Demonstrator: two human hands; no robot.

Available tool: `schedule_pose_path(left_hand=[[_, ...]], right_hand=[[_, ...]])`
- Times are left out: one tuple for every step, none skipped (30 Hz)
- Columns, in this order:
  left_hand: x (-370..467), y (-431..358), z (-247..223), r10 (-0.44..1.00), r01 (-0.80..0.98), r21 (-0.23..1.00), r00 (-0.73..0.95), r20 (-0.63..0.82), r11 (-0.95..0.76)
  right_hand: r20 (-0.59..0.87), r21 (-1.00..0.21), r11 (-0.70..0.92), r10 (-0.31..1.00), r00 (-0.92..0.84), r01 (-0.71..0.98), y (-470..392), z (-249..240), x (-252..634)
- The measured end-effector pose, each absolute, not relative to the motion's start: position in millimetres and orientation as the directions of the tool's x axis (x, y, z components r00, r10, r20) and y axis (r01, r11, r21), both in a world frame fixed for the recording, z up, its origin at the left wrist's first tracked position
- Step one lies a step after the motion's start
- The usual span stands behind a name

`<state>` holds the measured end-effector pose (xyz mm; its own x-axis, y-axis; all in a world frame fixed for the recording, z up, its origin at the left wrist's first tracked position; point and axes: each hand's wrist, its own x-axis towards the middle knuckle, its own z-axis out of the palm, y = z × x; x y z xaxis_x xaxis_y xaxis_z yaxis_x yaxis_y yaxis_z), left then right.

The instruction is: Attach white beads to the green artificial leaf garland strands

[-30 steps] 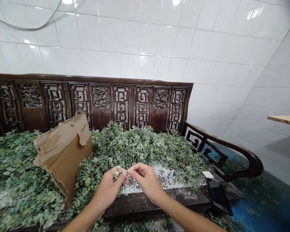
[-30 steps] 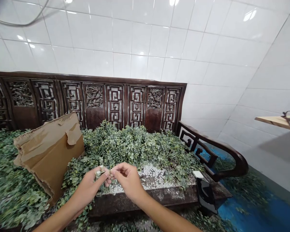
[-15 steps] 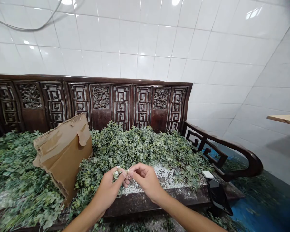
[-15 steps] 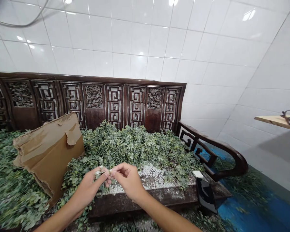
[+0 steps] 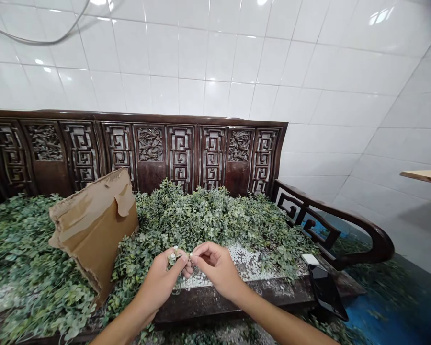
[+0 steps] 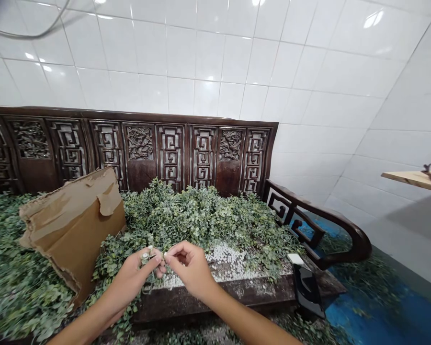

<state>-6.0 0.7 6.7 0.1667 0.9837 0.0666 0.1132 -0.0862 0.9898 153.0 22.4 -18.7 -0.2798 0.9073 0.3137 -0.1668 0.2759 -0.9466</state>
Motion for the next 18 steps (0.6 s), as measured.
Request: schedule_pose_path(left_hand=[[-6.1, 0.8, 7.6, 0.984, 0.108, 0.991, 0.167, 0.064, -0.082], [-6.2, 0.9, 8.3, 0.984, 0.101, 0.992, 0.169, 0.062, -0.08], [-6.5, 0.9, 8.7, 0.983, 0.094, 0.992, 0.174, 0.062, -0.08], [-7.0, 1.0, 8.9, 0.981, 0.09, 0.993, 0.181, 0.063, -0.081], [-7.5, 1.1, 8.8, 0.98, 0.09, 0.993, 0.188, 0.064, -0.082], [-8.1, 1.2, 8.5, 0.978, 0.094, 0.992, 0.197, 0.061, -0.081], [-8.7, 1.3, 8.0, 0.977, 0.099, 0.992, 0.205, 0.054, -0.076], [-9.3, 1.4, 7.4, 0.976, 0.106, 0.992, 0.212, 0.044, -0.068], [-9.9, 1.5, 6.7, 0.975, 0.112, 0.992, 0.22, 0.034, -0.06], [-10.3, 1.6, 6.2, 0.973, 0.116, 0.992, 0.228, 0.025, -0.052], [-10.7, 1.6, 5.7, 0.972, 0.118, 0.992, 0.236, 0.019, -0.048], [-10.8, 1.5, 5.5, 0.97, 0.12, 0.992, 0.243, 0.014, -0.045], [-10.9, 1.3, 5.5, 0.968, 0.124, 0.992, 0.249, 0.008, -0.04], [-10.8, 0.8, 5.8, 0.967, 0.128, 0.991, 0.254, -0.002, -0.031], [-10.5, 0.2, 6.3, 0.967, 0.13, 0.991, 0.256, -0.014, -0.02], [-10.2, -0.5, 7.0, 0.966, 0.131, 0.991, 0.257, -0.026, -0.008], [-9.8, -1.3, 7.8, 0.965, 0.13, 0.992, 0.259, -0.036, 0.002], [-9.3, -2.0, 8.7, 0.965, 0.128, 0.992, 0.26, -0.042, 0.009]], right_hand=[[0.326, -0.944, 0.294, 0.902, -0.282, -0.15, 22.4, -18.7, 153.3], [0.34, -0.94, 0.316, 0.896, -0.286, -0.127, 22.6, -18.5, 153.8], [0.354, -0.935, 0.34, 0.889, -0.289, -0.099, 22.9, -18.2, 154.6], [0.373, -0.927, 0.37, 0.881, -0.292, -0.066, 23.4, -17.8, 155.7], [0.395, -0.914, 0.406, 0.87, -0.295, -0.029, 23.9, -17.3, 157.0], [0.421, -0.895, 0.446, 0.855, -0.302, 0.013, 24.4, -16.6, 158.5], [0.449, -0.871, 0.488, 0.837, -0.313, 0.057, 24.9, -15.8, 160.1], [0.473, -0.844, 0.527, 0.818, -0.327, 0.098, 25.2, -14.7, 161.7], [0.492, -0.818, 0.56, 0.8, -0.344, 0.132, 25.3, -13.4, 163.3], [0.504, -0.795, 0.585, 0.784, -0.363, 0.16, 25.3, -12.0, 164.8], [0.512, -0.777, 0.604, 0.771, -0.378, 0.177, 25.1, -10.4, 166.1], [0.518, -0.765, 0.617, 0.76, -0.393, 0.183, 24.8, -8.8, 167.2], [0.523, -0.758, 0.627, 0.75, -0.406, 0.18, 24.4, -7.3, 168.1], [0.527, -0.754, 0.633, 0.741, -0.417, 0.173, 24.1, -6.0, 168.7], [0.529, -0.752, 0.638, 0.734, -0.426, 0.165, 23.7, -4.9, 169.2], [0.53, -0.752, 0.639, 0.731, -0.429, 0.161, 23.5, -4.0, 169.5], [0.527, -0.755, 0.636, 0.734, -0.428, 0.162, 23.3, -3.4, 169.8], [0.524, -0.757, 0.632, 0.738, -0.424, 0.165, 23.3, -3.1, 170.1]])
